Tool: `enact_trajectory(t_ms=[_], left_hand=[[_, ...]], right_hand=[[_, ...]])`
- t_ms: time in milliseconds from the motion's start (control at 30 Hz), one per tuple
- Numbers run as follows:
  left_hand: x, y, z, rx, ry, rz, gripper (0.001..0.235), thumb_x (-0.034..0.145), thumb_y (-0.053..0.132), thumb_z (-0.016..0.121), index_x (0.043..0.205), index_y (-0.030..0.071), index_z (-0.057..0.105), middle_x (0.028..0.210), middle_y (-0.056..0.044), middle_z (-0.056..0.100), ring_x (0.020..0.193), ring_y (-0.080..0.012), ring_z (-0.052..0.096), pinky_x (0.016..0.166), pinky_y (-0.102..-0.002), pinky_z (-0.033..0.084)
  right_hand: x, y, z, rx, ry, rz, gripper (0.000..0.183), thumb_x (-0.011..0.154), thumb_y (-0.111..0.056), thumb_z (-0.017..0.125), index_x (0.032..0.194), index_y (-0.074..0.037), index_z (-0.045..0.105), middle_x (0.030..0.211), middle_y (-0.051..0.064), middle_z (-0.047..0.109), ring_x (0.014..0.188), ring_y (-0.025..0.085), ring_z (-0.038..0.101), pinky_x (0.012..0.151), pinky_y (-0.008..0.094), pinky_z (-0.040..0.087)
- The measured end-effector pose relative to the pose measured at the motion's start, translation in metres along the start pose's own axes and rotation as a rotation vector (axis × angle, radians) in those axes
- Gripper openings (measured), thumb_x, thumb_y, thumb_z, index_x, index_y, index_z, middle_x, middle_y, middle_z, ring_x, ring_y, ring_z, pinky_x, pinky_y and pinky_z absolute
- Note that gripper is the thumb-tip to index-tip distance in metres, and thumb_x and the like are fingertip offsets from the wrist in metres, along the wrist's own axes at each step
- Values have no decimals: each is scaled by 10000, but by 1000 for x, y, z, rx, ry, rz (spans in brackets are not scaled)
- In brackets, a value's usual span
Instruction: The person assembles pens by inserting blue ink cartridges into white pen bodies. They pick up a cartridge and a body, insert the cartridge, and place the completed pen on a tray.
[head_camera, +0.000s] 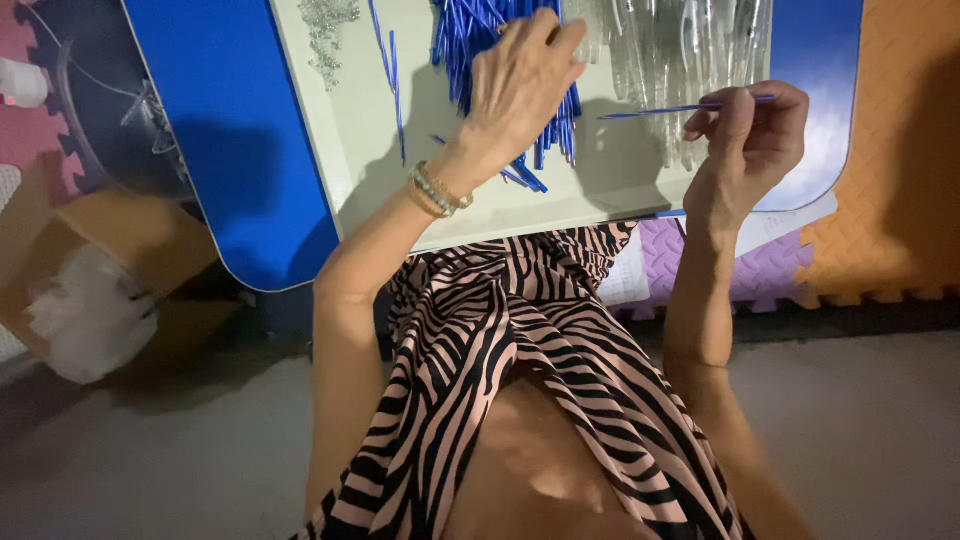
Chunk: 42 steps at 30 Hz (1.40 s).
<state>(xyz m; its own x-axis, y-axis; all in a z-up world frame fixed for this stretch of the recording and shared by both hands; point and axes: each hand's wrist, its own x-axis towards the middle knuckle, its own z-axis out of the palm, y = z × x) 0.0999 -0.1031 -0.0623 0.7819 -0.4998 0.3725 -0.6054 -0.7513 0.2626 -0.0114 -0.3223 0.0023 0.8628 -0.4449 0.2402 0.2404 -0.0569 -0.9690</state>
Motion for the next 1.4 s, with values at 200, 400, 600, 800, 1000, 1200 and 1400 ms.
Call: enact_trajectory(t_ms=[200, 400, 600, 800, 1000, 1200, 1400], left_hand=[[6, -7, 0, 69, 7, -40, 536, 871, 369, 1021, 1188, 119, 669, 1009, -50, 608, 734, -169, 644, 417, -259, 532], [-24, -11, -10, -39, -168, -167, 591, 956, 354, 955, 1379, 98, 631, 1002, -53, 639, 719, -129, 582, 542, -240, 532], [-39, -18, -47, -281, -196, -322, 459, 1044, 358, 818, 1429, 163, 662, 1064, 5, 641, 681, -75, 459, 602, -190, 446], [-38, -23, -40, -127, 12, -101, 275, 1020, 273, 875, 1222, 102, 799, 985, -18, 736, 685, -88, 612, 515, -201, 543], [-54, -86, -89, -159, 153, -282, 156, 1080, 203, 795, 1218, 142, 834, 1169, -50, 797, 740, -130, 758, 669, -270, 654], [-86, -127, -115, -128, 135, -314, 145, 1061, 41, 745, 1186, 33, 818, 1129, -139, 850, 969, -305, 775, 841, -427, 580], [-120, -144, -121, -28, 243, -347, 123, 1078, 18, 750, 1187, 10, 805, 1101, -163, 826, 904, -326, 783, 740, -425, 619]], right_hand=[[0, -6, 2, 0, 6, 15, 284, 1182, -294, 712, 1158, -62, 549, 977, 173, 624, 735, 259, 609, 676, 378, 550], [-1, -1, 4, 1, 45, 41, 206, 1171, -201, 686, 1122, -61, 544, 981, 174, 636, 720, 253, 598, 668, 367, 552], [-1, -7, 8, -23, 25, 37, 191, 1177, -213, 669, 1136, -68, 551, 967, 168, 633, 717, 255, 602, 664, 366, 537], [-4, 1, 14, 31, -29, 5, 233, 1179, -248, 708, 1165, -71, 558, 981, 166, 667, 740, 230, 638, 671, 358, 569], [-6, -2, 13, 12, -38, 21, 169, 1194, -178, 671, 1175, -58, 554, 990, 195, 664, 730, 257, 610, 674, 374, 561], [-9, 3, 14, 16, -51, 21, 250, 1190, -256, 696, 1158, -55, 550, 978, 198, 665, 698, 261, 609, 660, 368, 556], [-8, -2, 22, -1, -34, 27, 224, 1181, -221, 698, 1145, -50, 558, 964, 200, 672, 706, 262, 596, 653, 377, 551]])
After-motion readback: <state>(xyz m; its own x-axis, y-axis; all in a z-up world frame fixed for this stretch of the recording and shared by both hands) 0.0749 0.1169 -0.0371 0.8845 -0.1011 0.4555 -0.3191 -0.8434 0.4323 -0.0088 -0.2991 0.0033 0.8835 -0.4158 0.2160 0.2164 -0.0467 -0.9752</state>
